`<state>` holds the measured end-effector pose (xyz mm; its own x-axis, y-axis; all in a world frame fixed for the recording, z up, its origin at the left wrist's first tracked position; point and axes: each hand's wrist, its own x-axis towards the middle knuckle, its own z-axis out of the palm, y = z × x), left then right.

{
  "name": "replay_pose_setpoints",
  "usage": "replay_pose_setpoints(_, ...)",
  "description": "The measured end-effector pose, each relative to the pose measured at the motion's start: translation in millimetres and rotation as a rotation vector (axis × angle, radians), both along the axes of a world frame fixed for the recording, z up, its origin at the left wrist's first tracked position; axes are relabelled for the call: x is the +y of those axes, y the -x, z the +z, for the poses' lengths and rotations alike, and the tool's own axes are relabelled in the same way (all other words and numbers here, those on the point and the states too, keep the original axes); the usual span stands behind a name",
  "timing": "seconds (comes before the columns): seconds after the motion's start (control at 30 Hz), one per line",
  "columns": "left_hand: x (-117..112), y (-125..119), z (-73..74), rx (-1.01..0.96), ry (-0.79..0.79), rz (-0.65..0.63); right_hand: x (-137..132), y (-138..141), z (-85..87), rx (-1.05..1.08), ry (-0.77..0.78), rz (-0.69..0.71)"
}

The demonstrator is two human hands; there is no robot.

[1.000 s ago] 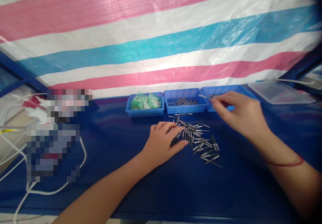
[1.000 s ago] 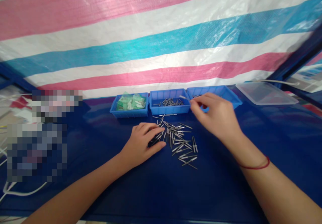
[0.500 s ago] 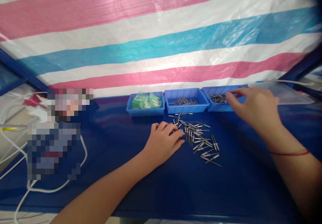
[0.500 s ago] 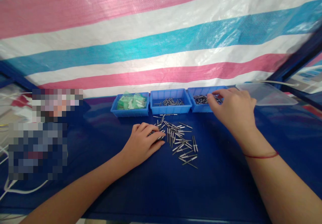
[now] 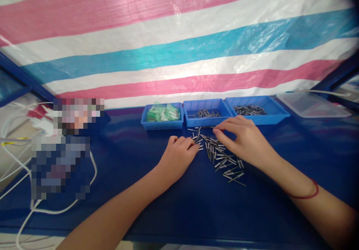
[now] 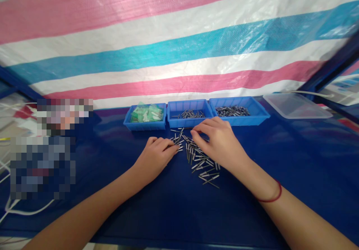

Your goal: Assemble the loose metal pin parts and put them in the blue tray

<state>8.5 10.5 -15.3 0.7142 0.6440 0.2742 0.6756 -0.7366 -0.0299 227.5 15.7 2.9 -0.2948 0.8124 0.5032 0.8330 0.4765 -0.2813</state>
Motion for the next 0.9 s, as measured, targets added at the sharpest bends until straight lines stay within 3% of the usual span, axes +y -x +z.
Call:
replay_pose_setpoints(0.27,-2,-1,4.1,0.085,-0.061,-0.039,-3,5,-5.5,0.011,0.045,0.058)
replay_pose_setpoints(0.67,1,-2,4.6,0.111,-0.007,-0.039,-4,9,-6.6,0.053,0.086,0.103)
replay_pose_setpoints(0.9,7,3,-2.8,-0.09,0.079,0.025,-7,17,-6.3,0.119,0.157,0.223)
